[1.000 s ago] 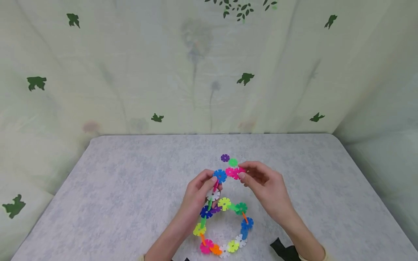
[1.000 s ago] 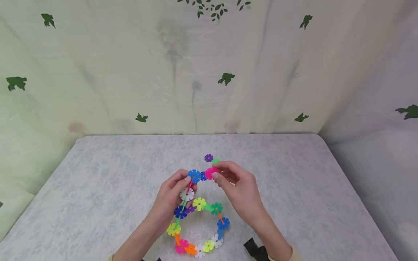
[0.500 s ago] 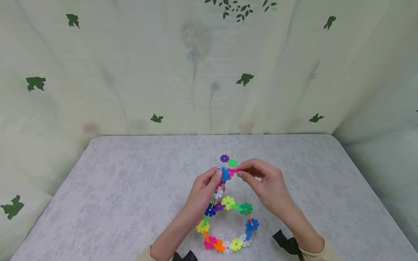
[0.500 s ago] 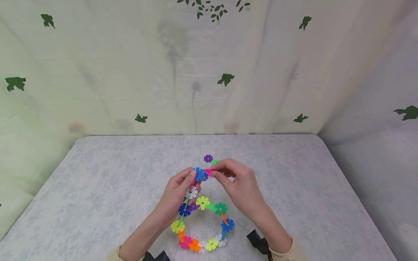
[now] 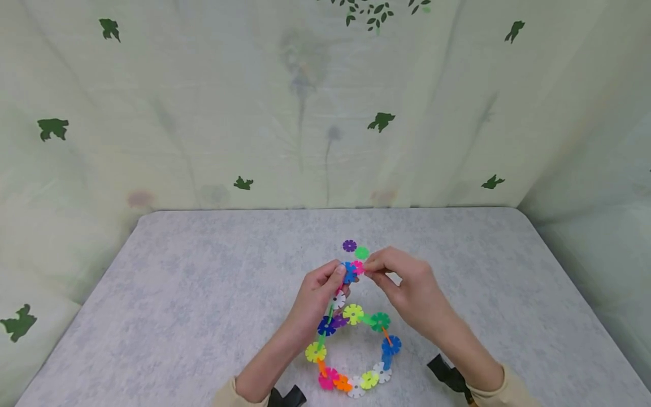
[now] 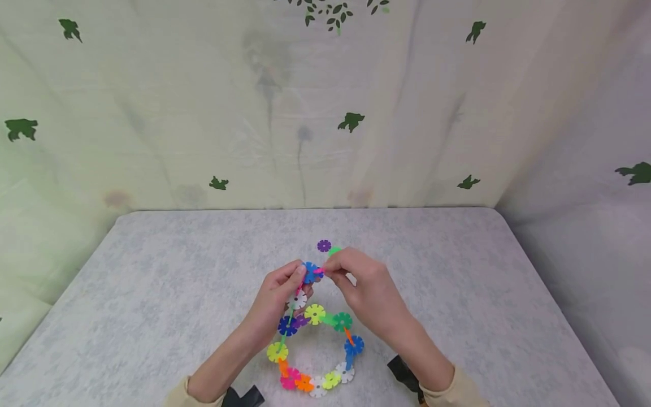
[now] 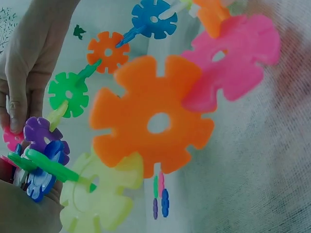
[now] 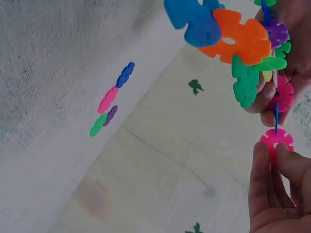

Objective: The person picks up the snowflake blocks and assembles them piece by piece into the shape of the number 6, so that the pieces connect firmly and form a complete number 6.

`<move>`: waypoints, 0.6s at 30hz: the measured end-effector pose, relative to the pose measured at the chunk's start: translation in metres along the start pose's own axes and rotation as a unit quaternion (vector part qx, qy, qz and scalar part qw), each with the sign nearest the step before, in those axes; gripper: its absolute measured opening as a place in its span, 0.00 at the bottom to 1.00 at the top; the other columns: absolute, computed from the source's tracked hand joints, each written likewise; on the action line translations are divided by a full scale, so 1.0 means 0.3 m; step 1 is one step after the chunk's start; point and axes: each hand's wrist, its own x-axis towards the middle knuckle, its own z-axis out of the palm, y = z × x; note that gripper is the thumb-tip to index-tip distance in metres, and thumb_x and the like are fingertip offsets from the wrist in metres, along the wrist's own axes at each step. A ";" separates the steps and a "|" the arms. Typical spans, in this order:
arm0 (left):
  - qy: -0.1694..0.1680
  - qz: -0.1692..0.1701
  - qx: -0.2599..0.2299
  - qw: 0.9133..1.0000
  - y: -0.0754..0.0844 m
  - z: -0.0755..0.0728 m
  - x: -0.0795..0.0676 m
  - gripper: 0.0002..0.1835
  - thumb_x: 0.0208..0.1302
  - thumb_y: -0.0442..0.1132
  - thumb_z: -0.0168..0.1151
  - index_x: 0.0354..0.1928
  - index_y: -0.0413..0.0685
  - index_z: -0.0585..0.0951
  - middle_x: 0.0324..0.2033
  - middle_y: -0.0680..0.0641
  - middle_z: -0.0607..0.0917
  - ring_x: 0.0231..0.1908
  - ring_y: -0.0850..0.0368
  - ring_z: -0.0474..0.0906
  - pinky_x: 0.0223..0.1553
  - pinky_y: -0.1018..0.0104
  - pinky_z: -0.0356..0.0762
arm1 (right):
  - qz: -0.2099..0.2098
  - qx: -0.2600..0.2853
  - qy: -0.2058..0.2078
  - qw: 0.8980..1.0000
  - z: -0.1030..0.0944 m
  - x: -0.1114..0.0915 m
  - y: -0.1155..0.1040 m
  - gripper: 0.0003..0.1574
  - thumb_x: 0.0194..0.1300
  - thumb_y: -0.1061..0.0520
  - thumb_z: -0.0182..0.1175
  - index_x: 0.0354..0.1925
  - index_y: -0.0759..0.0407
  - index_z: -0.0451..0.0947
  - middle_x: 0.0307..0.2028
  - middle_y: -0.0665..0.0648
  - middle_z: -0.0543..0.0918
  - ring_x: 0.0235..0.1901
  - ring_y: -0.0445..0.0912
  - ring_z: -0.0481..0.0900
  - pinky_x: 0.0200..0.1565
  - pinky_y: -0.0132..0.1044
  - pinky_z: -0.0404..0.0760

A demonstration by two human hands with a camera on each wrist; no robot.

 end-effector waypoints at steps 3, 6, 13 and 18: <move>0.000 0.002 0.004 1.000 0.000 0.001 0.001 0.20 0.76 0.52 0.49 0.39 0.40 0.78 0.27 0.46 0.72 0.30 0.54 0.68 0.32 0.68 0.67 | -0.007 0.006 0.003 1.000 0.006 -0.003 0.006 0.16 0.59 0.72 0.66 0.40 0.53 0.82 0.40 0.46 0.83 0.41 0.39 0.81 0.41 0.30 0.81; 0.000 0.004 0.000 1.000 0.000 0.004 0.003 0.20 0.76 0.52 0.49 0.35 0.41 0.76 0.27 0.47 0.72 0.31 0.54 0.69 0.33 0.67 0.67 | 0.000 0.023 0.008 1.000 0.010 -0.005 0.013 0.16 0.59 0.72 0.66 0.39 0.53 0.82 0.39 0.46 0.83 0.40 0.39 0.81 0.39 0.30 0.81; -0.003 -0.004 -0.029 1.000 0.000 0.002 0.003 0.22 0.76 0.52 0.49 0.38 0.37 0.76 0.25 0.47 0.72 0.24 0.56 0.66 0.26 0.71 0.66 | -0.002 0.034 0.007 0.999 0.013 0.003 0.025 0.14 0.58 0.71 0.66 0.39 0.55 0.84 0.38 0.46 0.84 0.39 0.40 0.83 0.39 0.31 0.82; 0.000 -0.009 -0.025 1.000 -0.005 -0.011 0.007 0.22 0.76 0.53 0.49 0.41 0.38 0.78 0.26 0.44 0.73 0.21 0.56 0.65 0.24 0.71 0.68 | 0.038 0.044 -0.029 0.998 0.007 0.016 0.042 0.13 0.61 0.64 0.67 0.43 0.50 0.84 0.40 0.43 0.85 0.39 0.38 0.83 0.42 0.34 0.82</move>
